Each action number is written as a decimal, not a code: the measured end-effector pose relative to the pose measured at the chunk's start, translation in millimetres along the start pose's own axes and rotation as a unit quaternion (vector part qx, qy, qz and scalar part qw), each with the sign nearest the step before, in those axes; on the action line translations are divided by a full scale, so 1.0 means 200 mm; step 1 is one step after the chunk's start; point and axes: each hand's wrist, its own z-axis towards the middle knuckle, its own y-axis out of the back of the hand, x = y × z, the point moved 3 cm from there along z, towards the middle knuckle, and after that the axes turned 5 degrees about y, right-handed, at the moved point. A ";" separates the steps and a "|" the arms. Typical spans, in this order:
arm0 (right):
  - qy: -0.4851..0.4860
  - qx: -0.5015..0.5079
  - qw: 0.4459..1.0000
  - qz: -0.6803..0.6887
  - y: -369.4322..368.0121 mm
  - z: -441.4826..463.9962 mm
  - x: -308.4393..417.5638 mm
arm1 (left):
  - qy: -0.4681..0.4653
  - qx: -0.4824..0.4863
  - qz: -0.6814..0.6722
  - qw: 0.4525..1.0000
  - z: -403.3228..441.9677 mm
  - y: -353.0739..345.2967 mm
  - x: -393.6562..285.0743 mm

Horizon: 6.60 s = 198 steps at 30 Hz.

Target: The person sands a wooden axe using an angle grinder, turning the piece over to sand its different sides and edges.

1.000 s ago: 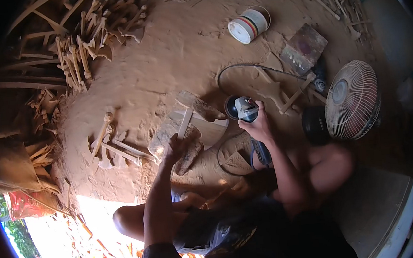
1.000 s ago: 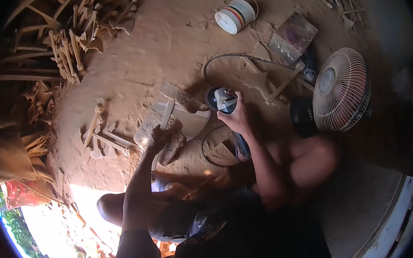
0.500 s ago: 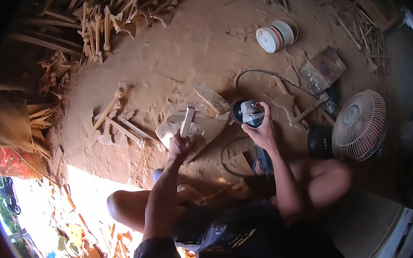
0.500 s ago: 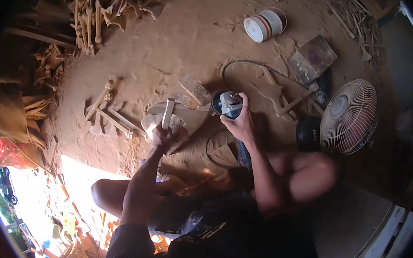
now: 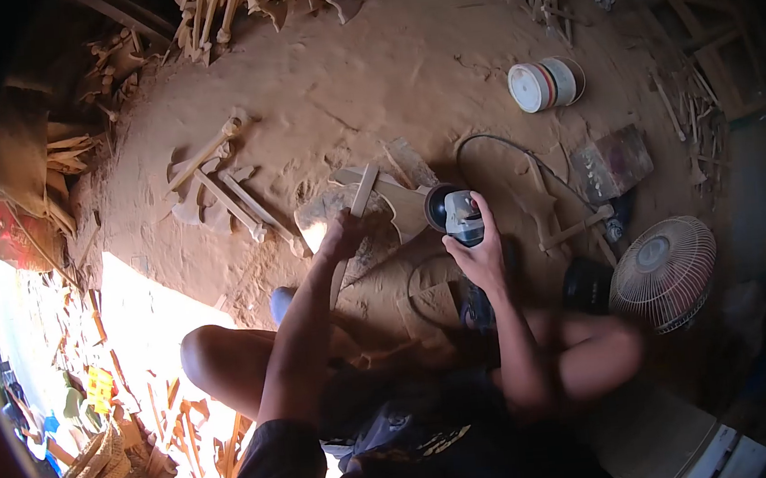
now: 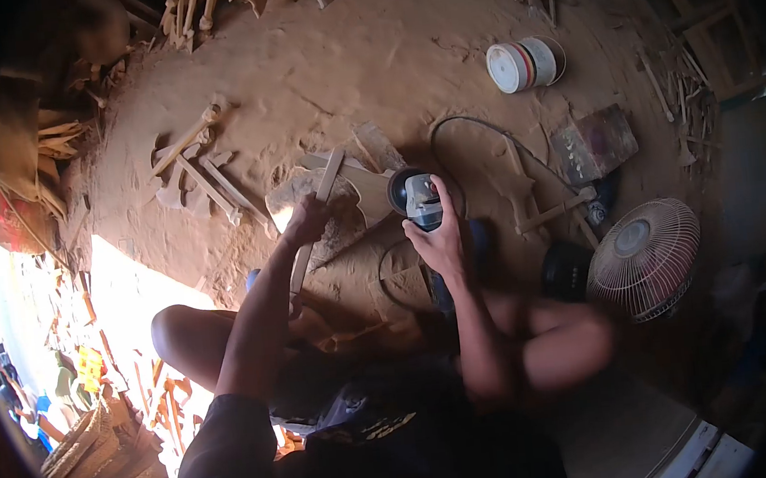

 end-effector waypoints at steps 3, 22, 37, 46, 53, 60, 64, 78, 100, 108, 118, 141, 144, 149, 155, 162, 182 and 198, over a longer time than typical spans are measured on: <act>-0.031 -0.016 0.999 -0.015 0.07 0.00 0.03 | -0.106 0.073 -0.045 0.991 0.08 -0.07 0.11; -0.118 0.132 0.978 -0.112 -0.09 -0.10 0.03 | 0.101 -0.129 -0.279 0.946 -0.54 -0.89 0.44; -0.122 0.113 0.959 -0.230 -0.09 -0.14 0.13 | 0.165 -0.067 -0.299 0.938 -0.51 -0.89 0.40; -0.161 0.063 0.946 -0.273 0.00 -0.11 0.10 | 0.176 -0.062 -0.302 0.935 -0.53 -0.87 0.38; -0.144 0.127 0.949 -0.252 -0.15 -0.04 0.12 | 0.162 -0.068 -0.305 0.936 -0.55 -0.87 0.36; -0.143 0.109 0.940 -0.289 -0.11 0.04 0.10 | 0.156 -0.086 -0.315 0.932 -0.53 -0.87 0.37; -0.129 0.157 0.931 -0.303 -0.23 -0.02 0.11 | 0.135 -0.100 -0.303 0.938 -0.48 -0.92 0.45; -0.133 0.162 0.947 -0.242 -0.32 0.03 0.20 | 0.139 -0.085 -0.287 0.944 -0.47 -0.93 0.46; -0.130 0.128 0.913 -0.365 -0.30 0.05 0.16 | 0.120 -0.145 -0.261 0.947 -0.45 -0.96 0.50; -0.126 0.146 0.937 -0.290 -0.30 0.08 0.16 | 0.146 -0.094 -0.261 0.950 -0.48 -0.91 0.45; -0.136 0.203 0.914 -0.323 -0.44 0.12 0.22 | 0.124 -0.106 -0.281 0.946 -0.46 -0.94 0.48; -0.063 0.083 0.972 -0.212 -0.16 0.17 -0.01 | 0.132 -0.109 -0.280 0.945 -0.44 -0.95 0.50; -0.084 0.076 0.970 -0.214 -0.17 0.18 -0.04 | 0.122 -0.106 -0.272 0.948 -0.42 -0.96 0.53; -0.129 0.064 0.962 -0.233 -0.09 0.28 -0.07 | 0.125 -0.107 -0.258 0.952 -0.47 -0.90 0.46; -0.035 0.067 0.983 -0.168 -0.13 0.26 -0.17 | 0.125 -0.094 -0.261 0.953 -0.43 -0.94 0.50; -0.046 0.053 0.990 -0.121 -0.04 0.23 -0.13 | 0.148 -0.112 -0.235 0.954 -0.43 -0.93 0.51; -0.050 -0.073 0.995 -0.048 0.26 0.04 0.07 | -0.208 -0.160 0.039 0.964 -0.48 0.03 -0.15; -0.056 0.028 0.997 -0.049 -0.03 -0.09 -0.07 | -0.044 -0.150 0.217 0.964 -0.48 -0.01 0.39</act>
